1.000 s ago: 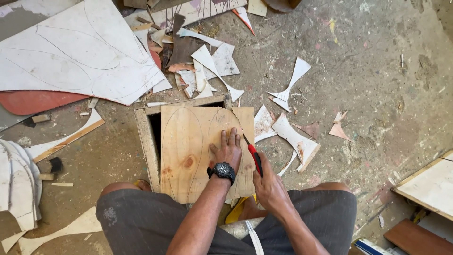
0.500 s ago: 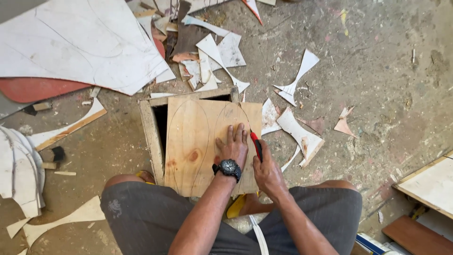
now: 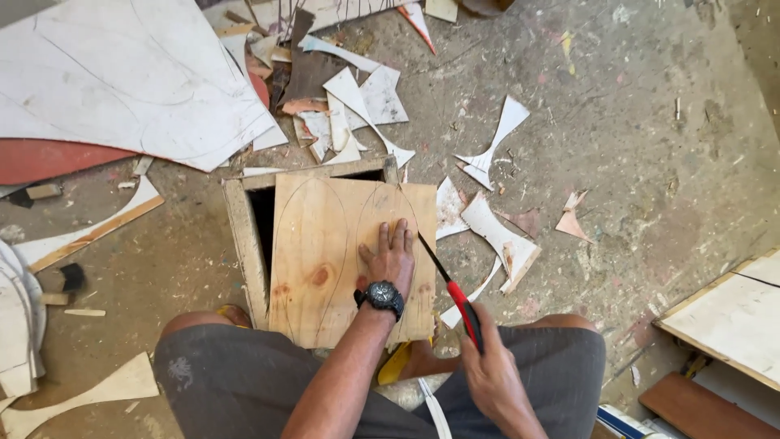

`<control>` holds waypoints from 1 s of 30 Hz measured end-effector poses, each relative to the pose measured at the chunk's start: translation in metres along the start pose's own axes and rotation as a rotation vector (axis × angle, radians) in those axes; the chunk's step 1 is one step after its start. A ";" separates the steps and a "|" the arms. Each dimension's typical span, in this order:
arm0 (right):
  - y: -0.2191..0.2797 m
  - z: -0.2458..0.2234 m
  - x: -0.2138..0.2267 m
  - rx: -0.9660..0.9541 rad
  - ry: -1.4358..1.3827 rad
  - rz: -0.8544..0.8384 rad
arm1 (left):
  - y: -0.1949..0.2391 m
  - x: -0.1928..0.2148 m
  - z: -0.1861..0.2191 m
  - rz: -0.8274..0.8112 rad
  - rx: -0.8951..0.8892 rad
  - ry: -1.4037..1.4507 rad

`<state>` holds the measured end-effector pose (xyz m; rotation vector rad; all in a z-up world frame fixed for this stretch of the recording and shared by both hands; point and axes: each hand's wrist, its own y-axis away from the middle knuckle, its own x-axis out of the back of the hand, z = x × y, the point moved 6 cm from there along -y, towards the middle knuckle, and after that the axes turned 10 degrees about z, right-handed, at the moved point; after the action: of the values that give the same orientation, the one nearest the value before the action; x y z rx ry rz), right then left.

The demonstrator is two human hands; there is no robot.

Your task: Using a hand saw to cut a curved shape out of a plywood board on a workshop floor.

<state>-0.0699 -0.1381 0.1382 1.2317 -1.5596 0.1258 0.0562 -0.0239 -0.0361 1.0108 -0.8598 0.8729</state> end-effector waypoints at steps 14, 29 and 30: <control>-0.059 -0.043 -0.049 0.178 0.012 -0.096 | 0.021 0.031 0.003 -0.023 -0.065 -0.076; -0.062 -0.048 -0.041 0.179 0.079 -0.117 | 0.005 -0.018 0.006 -0.103 -0.065 -0.104; -0.063 -0.046 -0.044 0.160 0.084 -0.114 | 0.004 -0.021 0.006 -0.096 -0.065 -0.105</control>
<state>0.0016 -0.1102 0.0917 1.4198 -1.4245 0.2298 0.0436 -0.0324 -0.0522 1.0399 -0.9152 0.7119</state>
